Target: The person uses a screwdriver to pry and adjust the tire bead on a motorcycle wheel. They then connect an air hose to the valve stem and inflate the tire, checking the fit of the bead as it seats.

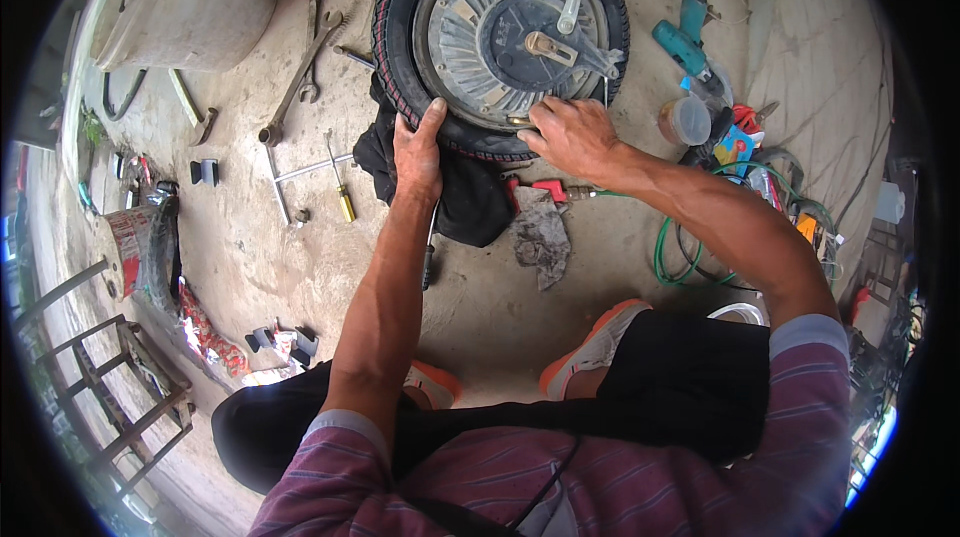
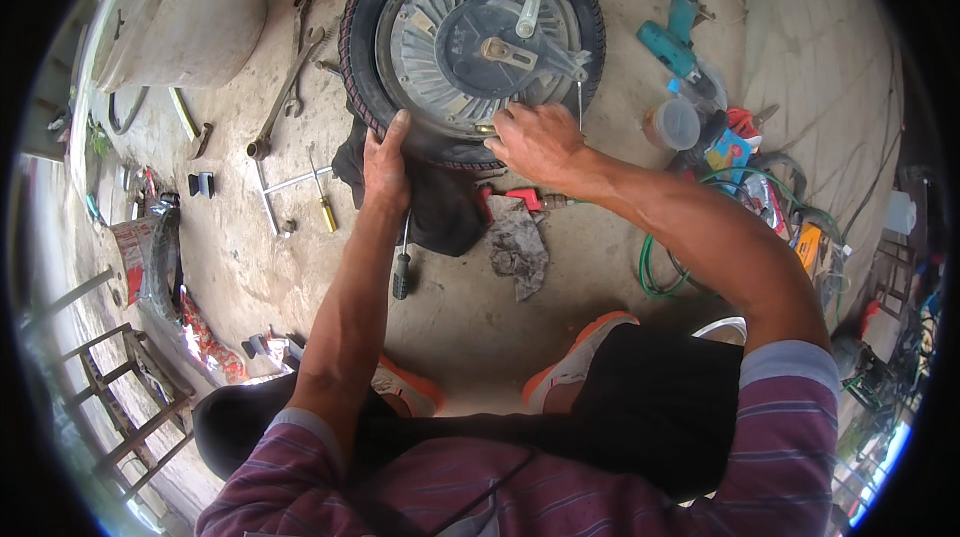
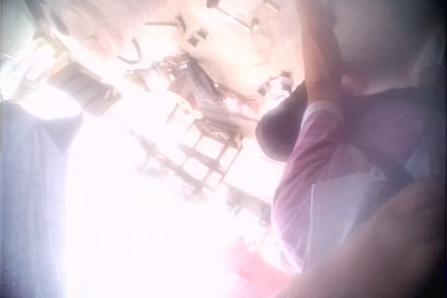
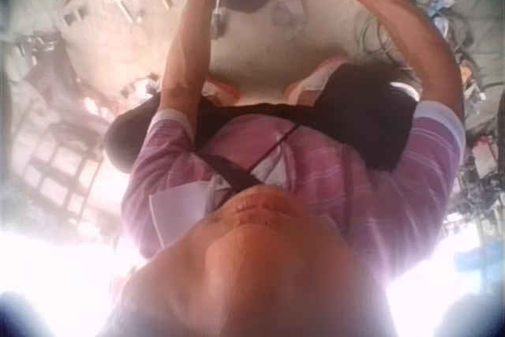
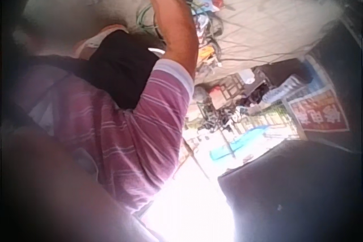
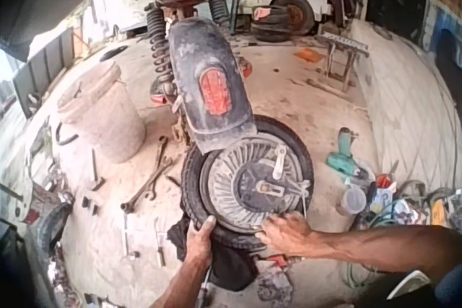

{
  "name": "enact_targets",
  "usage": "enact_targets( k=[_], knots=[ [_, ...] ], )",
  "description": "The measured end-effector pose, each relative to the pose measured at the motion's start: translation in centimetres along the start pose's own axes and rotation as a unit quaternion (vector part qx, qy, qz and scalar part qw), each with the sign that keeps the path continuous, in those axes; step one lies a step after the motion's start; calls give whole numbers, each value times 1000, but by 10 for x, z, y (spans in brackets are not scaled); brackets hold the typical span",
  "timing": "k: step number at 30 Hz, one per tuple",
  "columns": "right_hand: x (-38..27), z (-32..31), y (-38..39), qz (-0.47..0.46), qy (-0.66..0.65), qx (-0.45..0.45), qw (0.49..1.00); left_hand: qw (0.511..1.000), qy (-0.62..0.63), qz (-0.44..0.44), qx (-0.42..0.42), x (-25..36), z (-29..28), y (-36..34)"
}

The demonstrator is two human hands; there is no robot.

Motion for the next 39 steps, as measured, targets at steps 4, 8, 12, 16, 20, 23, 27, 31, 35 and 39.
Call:
enact_targets(
  k=[4,8,12,16,20,23,27,31,35,39],
  knots=[
    [-6,8,-6,66,-38,-57,995,1000,9,6,-1,-6,-4,-6],
    [-10,3,-10,49,-17,-67,996,1000,12,9,-7,-4,0,-3],
    [-14,3,-14,44,0,-87,995,999,29,15,-14,0,4,0],
    [-22,18,-24,117,-61,-93,987,1000,16,21,-6,-1,-4,-1],
    [39,104,2,347,-474,-78,805,998,25,8,-50,-9,22,-7],
    [-18,54,-23,432,-500,-152,735,1000,5,20,-11,7,-4,4],
    [-17,50,-13,465,-518,-158,701,999,5,26,-20,0,-1,-3],
    [-10,52,-6,456,-547,-160,684,999,27,-20,-33,5,0,-8],
    [-2,55,-5,440,-593,-172,652,999,26,-13,-38,21,6,-1],
    [7,54,0,433,-620,-191,626,990,-137,43,8,17,-2,2]
  ],
)
Point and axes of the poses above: each hand's wrist, its own y-axis away from the middle knuckle, its own z-axis out of the palm, x = y × z, the point moved 5 cm from there along -y, towards the middle knuckle, and after that the axes turned 1 degree about -x, right-handed, at the moved point
